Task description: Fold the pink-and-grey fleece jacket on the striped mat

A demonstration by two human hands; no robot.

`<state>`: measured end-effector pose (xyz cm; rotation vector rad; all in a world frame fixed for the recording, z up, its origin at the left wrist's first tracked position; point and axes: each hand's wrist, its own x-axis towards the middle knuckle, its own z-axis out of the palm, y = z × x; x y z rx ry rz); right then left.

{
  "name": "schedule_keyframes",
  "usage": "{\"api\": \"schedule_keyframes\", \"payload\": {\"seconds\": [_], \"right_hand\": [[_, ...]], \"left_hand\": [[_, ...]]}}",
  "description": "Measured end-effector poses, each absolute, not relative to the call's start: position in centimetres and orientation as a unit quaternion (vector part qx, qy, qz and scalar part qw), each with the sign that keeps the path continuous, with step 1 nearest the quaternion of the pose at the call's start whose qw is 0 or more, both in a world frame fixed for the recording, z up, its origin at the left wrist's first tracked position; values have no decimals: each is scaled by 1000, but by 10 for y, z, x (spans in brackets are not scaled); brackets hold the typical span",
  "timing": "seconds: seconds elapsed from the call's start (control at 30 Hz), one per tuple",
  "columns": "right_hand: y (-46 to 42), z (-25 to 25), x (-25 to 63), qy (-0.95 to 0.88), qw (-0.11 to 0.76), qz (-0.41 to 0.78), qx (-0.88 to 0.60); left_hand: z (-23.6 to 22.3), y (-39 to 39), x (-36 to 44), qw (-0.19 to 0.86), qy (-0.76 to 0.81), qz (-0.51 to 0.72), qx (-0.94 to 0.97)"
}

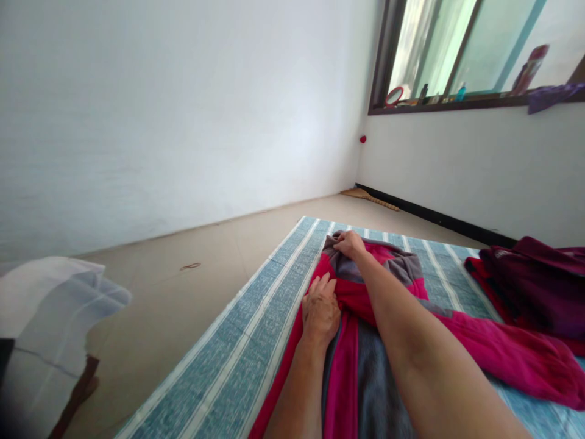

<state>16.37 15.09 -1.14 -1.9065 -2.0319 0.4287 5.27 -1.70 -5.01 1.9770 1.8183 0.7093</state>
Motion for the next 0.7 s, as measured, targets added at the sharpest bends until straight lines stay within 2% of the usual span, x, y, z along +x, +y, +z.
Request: {"api": "schedule_keyframes", "payload": {"seconds": [0.27,0.5,0.7], "right_hand": [[137,-20,152,-732,116,33,-671],[120,10,122,-795,62,-108,-594],[135,26,104,-861,-92,-106,-489]], "left_hand": [[-44,-18,54,187,652,200,707],[-48,-17,53,186,652,182,712],[-55,-18,55,160,654,204,711]]}}
